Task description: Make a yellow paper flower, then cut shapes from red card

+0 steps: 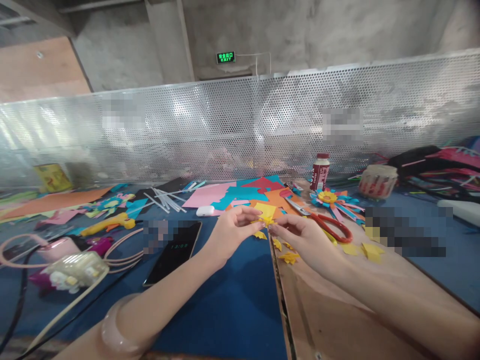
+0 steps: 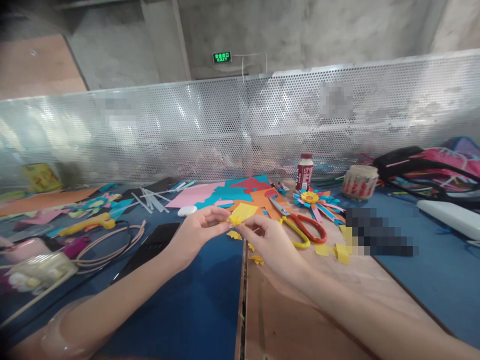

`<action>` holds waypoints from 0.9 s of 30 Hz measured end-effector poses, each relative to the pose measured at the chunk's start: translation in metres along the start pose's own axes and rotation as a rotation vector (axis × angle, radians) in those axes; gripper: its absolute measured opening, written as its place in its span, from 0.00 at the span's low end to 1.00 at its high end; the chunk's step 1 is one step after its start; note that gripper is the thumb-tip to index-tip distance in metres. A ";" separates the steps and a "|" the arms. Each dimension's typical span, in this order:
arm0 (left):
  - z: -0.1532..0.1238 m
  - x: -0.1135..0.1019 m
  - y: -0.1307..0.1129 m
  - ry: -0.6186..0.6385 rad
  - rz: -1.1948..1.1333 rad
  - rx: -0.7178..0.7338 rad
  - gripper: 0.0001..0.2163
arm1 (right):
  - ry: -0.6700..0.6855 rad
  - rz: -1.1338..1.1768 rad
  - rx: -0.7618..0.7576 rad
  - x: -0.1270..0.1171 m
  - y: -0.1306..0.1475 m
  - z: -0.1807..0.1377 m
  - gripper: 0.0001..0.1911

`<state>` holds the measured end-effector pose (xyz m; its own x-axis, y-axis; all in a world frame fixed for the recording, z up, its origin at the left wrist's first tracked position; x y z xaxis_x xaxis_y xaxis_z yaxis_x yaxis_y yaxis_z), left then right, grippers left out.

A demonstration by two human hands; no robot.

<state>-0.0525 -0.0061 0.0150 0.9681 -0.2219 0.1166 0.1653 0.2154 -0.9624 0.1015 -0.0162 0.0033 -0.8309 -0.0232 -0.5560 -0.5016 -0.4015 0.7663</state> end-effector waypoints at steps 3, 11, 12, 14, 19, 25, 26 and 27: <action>0.000 0.000 0.000 0.029 0.032 0.009 0.12 | -0.015 -0.064 -0.018 -0.003 0.003 -0.002 0.13; 0.002 -0.001 0.001 0.053 0.062 0.009 0.13 | -0.046 -0.144 -0.104 -0.006 0.006 -0.004 0.11; 0.002 -0.001 0.001 0.056 0.068 0.014 0.13 | -0.051 -0.152 -0.112 -0.006 0.006 -0.004 0.11; 0.002 -0.001 0.000 0.062 0.079 0.030 0.13 | -0.068 -0.175 -0.135 -0.007 0.007 -0.005 0.10; 0.000 0.000 -0.004 0.074 0.130 0.120 0.13 | -0.143 -0.238 -0.193 -0.007 0.009 -0.006 0.08; -0.003 0.002 -0.009 0.111 0.197 0.252 0.12 | -0.230 -0.252 -0.275 -0.008 0.011 -0.008 0.08; -0.003 0.002 -0.009 0.113 0.201 0.256 0.12 | -0.231 -0.250 -0.283 -0.007 0.011 -0.007 0.08; -0.003 0.003 -0.009 0.114 0.203 0.256 0.12 | -0.235 -0.246 -0.291 -0.007 0.010 -0.007 0.08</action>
<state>-0.0521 -0.0115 0.0234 0.9612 -0.2518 -0.1127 0.0277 0.4944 -0.8688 0.1037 -0.0269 0.0124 -0.7441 0.3008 -0.5965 -0.6307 -0.6107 0.4788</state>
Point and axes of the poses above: each hand's wrist, its own z-axis towards the middle knuckle, its own x-axis out of the palm, y = z × x, the point moved 4 cm from there along z, towards the middle knuckle, and after that the axes turned 15 degrees about -z, right-handed, at the moved point
